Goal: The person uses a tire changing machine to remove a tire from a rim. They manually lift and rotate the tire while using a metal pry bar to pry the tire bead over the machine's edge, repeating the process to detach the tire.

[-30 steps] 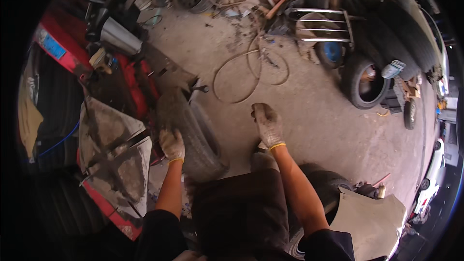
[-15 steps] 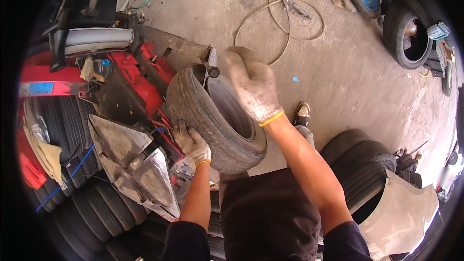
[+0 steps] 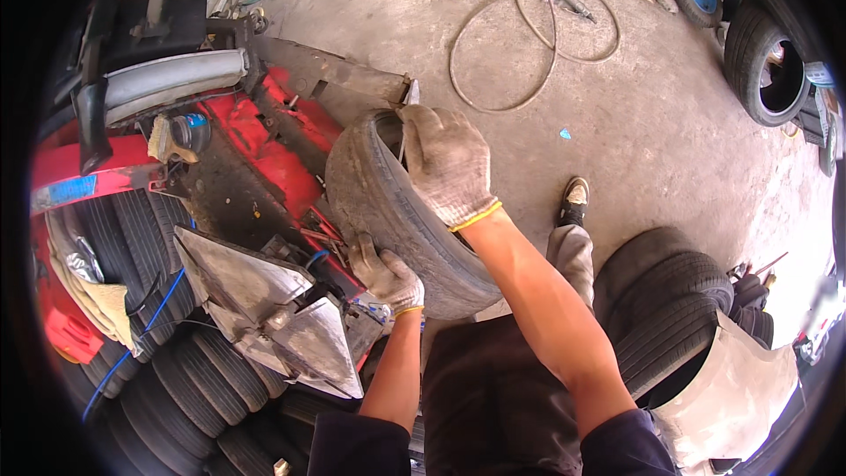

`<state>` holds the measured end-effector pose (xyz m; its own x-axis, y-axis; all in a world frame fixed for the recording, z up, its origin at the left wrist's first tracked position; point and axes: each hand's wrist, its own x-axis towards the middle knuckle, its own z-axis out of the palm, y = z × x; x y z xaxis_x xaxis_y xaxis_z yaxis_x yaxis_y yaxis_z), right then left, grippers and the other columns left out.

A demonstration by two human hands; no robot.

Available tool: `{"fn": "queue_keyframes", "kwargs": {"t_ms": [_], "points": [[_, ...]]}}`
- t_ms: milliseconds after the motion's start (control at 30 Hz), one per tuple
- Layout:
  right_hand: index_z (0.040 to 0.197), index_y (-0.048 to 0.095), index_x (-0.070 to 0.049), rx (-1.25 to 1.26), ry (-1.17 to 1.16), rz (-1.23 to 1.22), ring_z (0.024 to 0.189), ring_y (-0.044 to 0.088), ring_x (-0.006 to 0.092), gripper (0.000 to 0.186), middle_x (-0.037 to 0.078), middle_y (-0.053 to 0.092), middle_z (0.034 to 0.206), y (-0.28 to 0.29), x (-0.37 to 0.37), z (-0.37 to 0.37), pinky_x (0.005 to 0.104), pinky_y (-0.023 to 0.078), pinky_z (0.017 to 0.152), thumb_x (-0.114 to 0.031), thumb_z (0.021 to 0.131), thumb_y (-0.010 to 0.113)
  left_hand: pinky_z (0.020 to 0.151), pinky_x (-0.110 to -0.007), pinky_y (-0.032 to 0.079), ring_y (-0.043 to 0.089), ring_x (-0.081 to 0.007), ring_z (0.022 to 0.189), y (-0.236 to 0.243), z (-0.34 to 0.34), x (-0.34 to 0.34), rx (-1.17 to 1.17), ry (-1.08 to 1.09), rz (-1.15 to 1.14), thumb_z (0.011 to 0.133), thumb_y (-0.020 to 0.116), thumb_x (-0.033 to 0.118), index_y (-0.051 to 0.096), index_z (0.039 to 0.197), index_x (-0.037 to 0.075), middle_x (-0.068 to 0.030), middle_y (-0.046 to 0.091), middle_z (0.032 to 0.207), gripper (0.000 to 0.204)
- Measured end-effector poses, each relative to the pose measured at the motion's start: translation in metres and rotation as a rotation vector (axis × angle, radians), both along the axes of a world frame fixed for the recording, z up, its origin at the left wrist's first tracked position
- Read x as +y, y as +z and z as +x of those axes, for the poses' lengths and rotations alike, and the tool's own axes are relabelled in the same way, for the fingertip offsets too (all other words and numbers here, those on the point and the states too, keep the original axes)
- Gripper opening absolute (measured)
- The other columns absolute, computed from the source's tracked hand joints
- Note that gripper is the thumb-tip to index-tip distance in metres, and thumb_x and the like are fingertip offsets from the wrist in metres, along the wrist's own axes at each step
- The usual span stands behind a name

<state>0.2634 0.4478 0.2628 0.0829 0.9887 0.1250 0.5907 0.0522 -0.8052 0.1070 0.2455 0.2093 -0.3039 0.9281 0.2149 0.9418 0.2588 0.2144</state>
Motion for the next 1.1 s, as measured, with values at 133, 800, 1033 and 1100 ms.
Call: {"fn": "queue_keyframes", "kwargs": {"t_ms": [133,800,1033,1100], "points": [[0.11,0.07,-0.007,0.071,-0.008,-0.08,0.087,0.067,0.0402,0.016,0.017,0.071,0.095,0.0,0.0,0.0,0.0487,0.053,0.078,-0.011,0.097,0.064,0.108,-0.06,0.042,0.054,-0.0509,0.123,0.003,0.0,0.003,-0.024,-0.002,-0.023,0.104,0.04,0.029,0.057,0.136,-0.004,-0.0319,0.056,0.138,0.049],[0.112,0.069,-0.007,0.084,-0.065,-0.05,0.085,0.069,0.04,0.016,0.018,0.072,0.096,-0.034,-0.003,0.046,0.0492,0.055,0.078,-0.011,0.098,0.063,0.11,-0.058,0.041,0.053,-0.0499,0.126,0.001,0.018,-0.015,-0.076,0.059,-0.059,0.106,0.038,0.033,0.057,0.139,-0.003,-0.032,0.053,0.142,0.053],[0.118,0.071,-0.006,0.192,-0.338,-0.289,0.089,0.074,0.036,0.025,0.02,0.074,0.092,-0.084,0.0,0.107,0.0446,0.057,0.082,-0.023,0.106,0.057,0.105,-0.06,0.043,0.056,-0.0509,0.121,-0.006,0.021,-0.038,0.005,0.0,0.03,0.106,0.038,0.035,0.057,0.136,-0.005,-0.0345,0.056,0.138,0.053],[0.123,0.071,-0.008,0.176,-0.363,-0.434,0.091,0.076,0.0295,0.036,0.019,0.077,0.099,-0.101,-0.012,0.13,0.0423,0.058,0.084,-0.037,0.108,0.055,0.108,-0.059,0.043,0.055,-0.0494,0.124,-0.006,0.021,-0.036,0.009,-0.01,0.055,0.107,0.039,0.032,0.058,0.137,-0.004,-0.0328,0.055,0.142,0.051]]}}
